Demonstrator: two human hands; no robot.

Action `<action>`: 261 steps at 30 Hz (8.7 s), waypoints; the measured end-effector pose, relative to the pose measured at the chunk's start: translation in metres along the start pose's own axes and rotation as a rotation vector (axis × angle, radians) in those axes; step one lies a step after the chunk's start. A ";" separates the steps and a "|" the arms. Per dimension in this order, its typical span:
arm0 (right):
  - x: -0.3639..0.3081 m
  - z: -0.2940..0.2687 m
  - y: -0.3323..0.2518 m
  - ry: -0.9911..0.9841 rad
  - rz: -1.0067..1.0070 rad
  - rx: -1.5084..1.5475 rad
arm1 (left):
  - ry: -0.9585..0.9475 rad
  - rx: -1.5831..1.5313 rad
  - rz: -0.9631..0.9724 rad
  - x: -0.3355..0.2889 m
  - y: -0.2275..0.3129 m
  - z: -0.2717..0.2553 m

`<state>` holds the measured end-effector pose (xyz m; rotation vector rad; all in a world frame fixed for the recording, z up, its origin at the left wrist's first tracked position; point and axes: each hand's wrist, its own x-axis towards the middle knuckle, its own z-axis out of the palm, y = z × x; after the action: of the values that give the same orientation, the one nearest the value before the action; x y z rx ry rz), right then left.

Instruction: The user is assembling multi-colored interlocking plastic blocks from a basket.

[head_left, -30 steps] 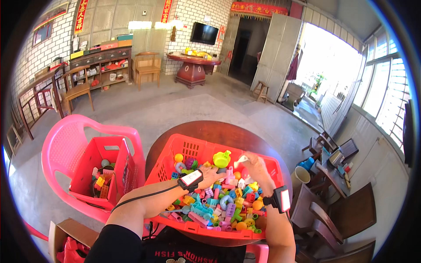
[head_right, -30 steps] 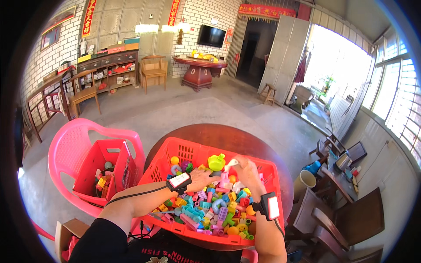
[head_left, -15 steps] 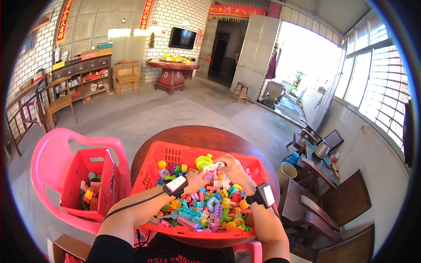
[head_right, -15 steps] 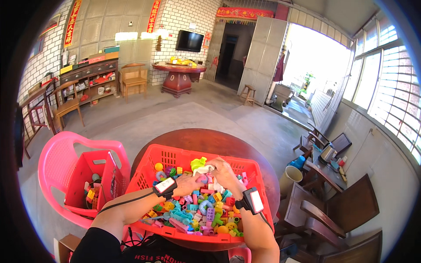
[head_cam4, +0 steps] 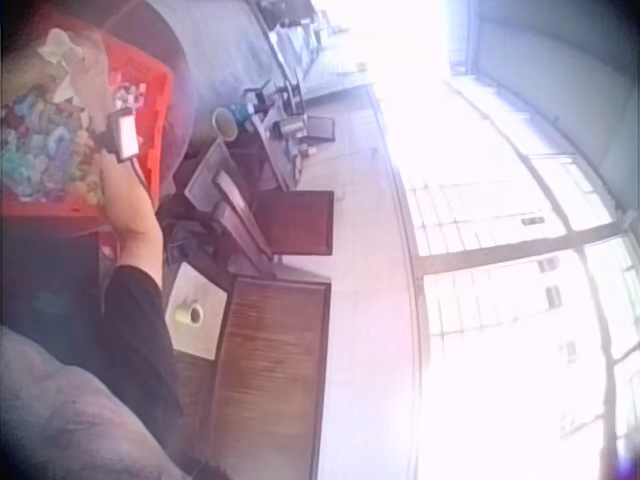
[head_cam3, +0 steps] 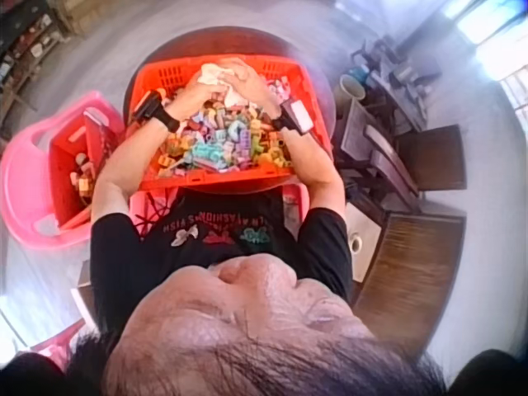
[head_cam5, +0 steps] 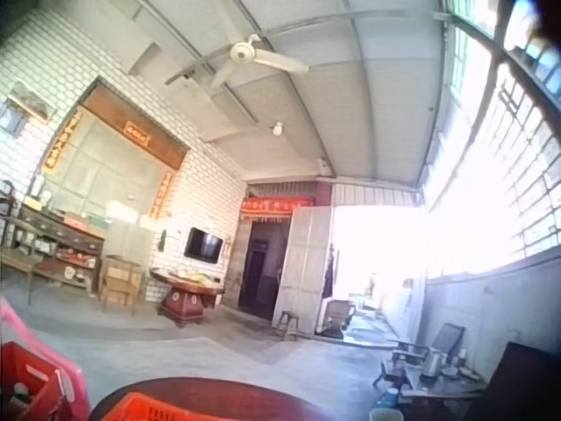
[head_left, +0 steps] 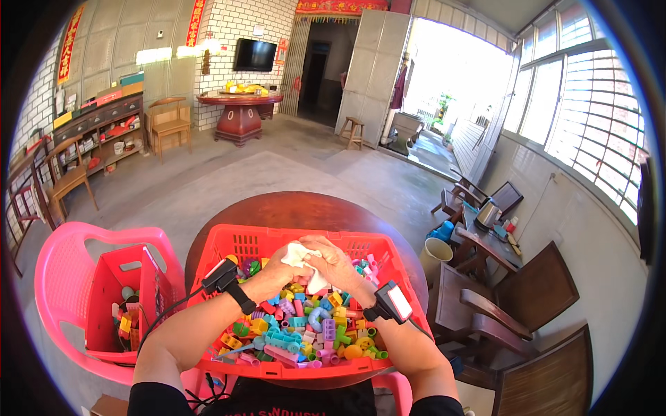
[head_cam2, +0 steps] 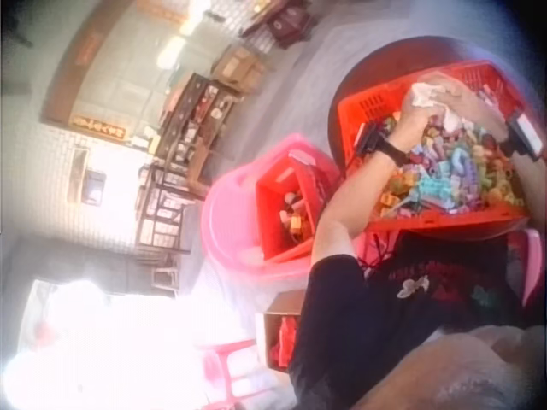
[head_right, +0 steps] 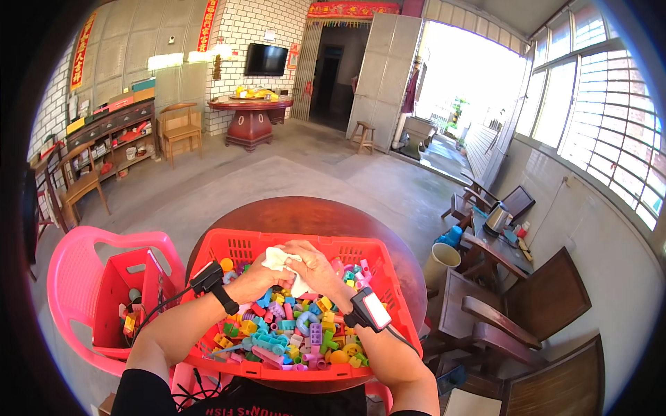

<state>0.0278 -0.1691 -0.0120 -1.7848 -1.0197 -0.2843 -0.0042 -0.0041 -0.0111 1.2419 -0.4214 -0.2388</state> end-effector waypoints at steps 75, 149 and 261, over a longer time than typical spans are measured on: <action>0.002 0.007 0.001 0.229 0.189 -0.025 | -0.119 0.206 0.025 -0.005 0.023 0.009; -0.005 -0.013 -0.010 -0.052 0.615 0.471 | 0.031 0.948 0.588 0.011 0.011 -0.016; 0.008 -0.016 -0.019 0.008 0.291 0.239 | 0.070 0.640 0.386 0.015 0.004 -0.026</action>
<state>0.0222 -0.1765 0.0127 -1.6830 -0.7418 0.0117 0.0202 0.0138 -0.0110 1.7504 -0.6978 0.2947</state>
